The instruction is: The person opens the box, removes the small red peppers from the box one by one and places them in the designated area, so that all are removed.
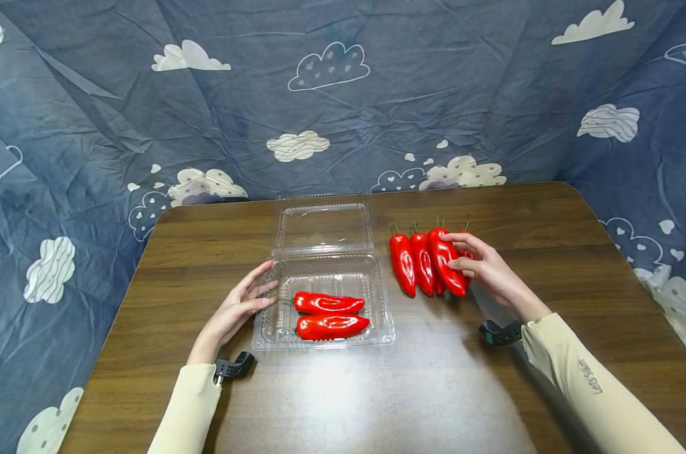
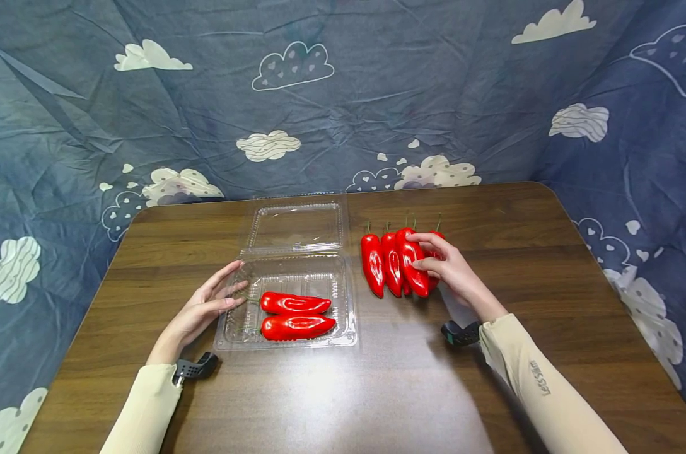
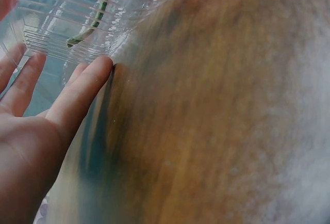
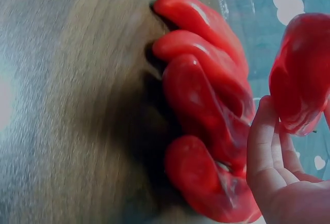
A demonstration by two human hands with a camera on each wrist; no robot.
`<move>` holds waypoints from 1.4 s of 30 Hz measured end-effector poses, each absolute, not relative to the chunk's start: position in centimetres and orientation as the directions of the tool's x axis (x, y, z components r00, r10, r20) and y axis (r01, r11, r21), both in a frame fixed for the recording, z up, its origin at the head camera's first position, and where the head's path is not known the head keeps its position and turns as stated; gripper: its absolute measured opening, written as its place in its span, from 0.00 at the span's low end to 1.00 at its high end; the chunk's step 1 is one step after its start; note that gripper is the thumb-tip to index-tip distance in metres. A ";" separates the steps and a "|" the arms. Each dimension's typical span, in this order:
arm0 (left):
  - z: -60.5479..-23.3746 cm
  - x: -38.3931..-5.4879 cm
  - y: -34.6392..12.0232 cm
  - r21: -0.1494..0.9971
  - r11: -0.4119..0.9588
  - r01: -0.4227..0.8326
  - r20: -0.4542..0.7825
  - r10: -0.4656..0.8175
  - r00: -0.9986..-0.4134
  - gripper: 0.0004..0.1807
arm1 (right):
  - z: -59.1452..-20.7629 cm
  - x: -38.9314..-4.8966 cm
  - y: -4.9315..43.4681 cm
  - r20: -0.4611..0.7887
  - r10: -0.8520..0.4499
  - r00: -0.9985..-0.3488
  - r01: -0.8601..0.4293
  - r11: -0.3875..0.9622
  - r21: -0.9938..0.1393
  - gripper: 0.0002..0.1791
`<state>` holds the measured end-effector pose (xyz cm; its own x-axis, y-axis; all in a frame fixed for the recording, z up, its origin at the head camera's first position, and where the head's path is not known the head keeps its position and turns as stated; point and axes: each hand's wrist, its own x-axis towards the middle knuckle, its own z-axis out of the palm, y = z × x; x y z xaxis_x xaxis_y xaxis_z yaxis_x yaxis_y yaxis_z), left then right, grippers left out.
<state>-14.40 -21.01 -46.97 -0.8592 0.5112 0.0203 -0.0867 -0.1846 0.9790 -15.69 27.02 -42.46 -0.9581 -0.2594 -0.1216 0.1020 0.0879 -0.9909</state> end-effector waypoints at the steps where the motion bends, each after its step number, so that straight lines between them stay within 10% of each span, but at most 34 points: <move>1: -46.9 -14.4 -21.0 0.979 -0.185 -0.088 0.019 0.510 -0.860 0.39 | -42.5 -15.7 27.1 -0.118 -0.259 -0.959 0.099 0.086 -0.991 0.23; 42: -47.1 -14.5 -21.1 0.979 -0.185 -0.090 0.017 0.507 -0.862 0.38 | -43.1 -15.3 31.2 -0.075 -0.158 -0.985 0.073 0.020 -0.997 0.22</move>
<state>-14.46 -21.06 -47.11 -0.8618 0.5070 0.0171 -0.0895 -0.1852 0.9786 -15.30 31.18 -43.09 -0.9847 -0.1576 -0.0749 0.0727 0.0199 -0.9972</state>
